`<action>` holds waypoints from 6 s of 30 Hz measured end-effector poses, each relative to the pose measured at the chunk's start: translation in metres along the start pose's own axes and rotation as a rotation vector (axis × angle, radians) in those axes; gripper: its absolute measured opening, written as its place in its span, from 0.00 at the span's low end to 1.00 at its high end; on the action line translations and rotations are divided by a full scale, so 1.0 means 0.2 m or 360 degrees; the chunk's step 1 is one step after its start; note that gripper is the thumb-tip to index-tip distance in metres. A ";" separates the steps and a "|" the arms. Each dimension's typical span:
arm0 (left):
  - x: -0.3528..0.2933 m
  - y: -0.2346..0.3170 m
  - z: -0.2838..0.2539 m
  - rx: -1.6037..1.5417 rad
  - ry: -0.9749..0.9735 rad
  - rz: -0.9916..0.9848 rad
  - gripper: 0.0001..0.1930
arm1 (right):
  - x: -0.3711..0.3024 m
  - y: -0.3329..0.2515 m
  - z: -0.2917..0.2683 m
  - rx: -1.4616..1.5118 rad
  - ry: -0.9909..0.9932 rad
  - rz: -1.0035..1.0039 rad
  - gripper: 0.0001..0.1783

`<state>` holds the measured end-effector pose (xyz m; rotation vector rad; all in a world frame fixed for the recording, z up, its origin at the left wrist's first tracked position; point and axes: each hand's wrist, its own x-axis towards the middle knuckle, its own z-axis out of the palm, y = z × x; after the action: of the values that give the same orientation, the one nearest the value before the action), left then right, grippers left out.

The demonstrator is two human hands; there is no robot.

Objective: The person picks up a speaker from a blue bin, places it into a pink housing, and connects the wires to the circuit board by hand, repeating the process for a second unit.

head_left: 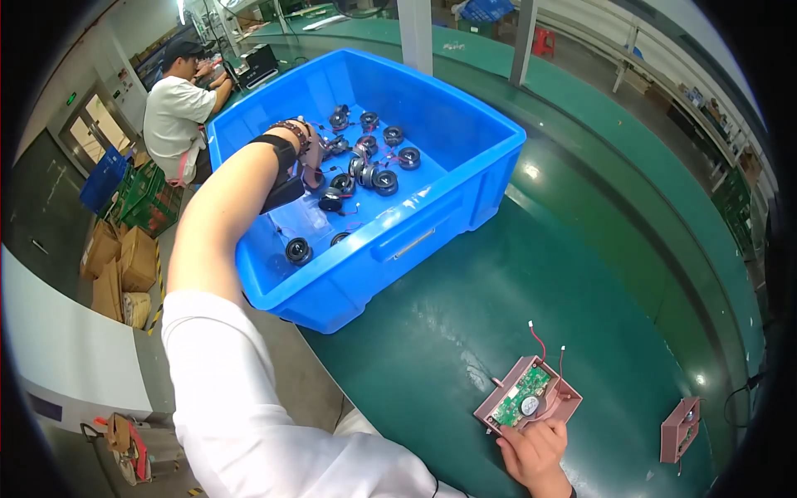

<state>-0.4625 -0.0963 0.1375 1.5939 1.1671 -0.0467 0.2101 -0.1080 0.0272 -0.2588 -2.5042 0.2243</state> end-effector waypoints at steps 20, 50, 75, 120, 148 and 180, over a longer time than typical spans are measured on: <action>-0.17 0.98 0.06 0.1482 0.3148 -0.0068 0.24 | -0.05 -0.04 -0.01 0.0145 0.0126 -0.0040 0.13; 2.05 1.07 0.84 -0.2206 0.0489 0.1122 0.13 | -0.08 0.36 -0.02 0.0410 0.0729 0.0895 0.03; 2.02 1.19 0.95 -0.0785 0.0643 0.1226 0.24 | 0.20 0.72 0.02 -0.0206 0.0449 0.0730 0.33; 1.97 1.07 0.37 0.1361 0.2311 -0.0050 0.11 | 0.16 0.93 0.10 0.1111 0.1250 0.1317 0.22; 1.22 1.32 1.65 0.1291 0.1178 0.1203 0.09 | 0.15 0.34 -0.15 0.1245 0.1090 0.1064 0.22; 1.10 1.12 1.44 0.0834 0.0756 0.0769 0.26 | 0.18 -0.22 -0.25 0.1181 -0.0184 0.1327 0.37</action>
<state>-0.0477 -0.1530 0.0614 2.4126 1.1408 0.3892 0.2049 -0.1376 0.0961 -0.9618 -2.0850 1.4738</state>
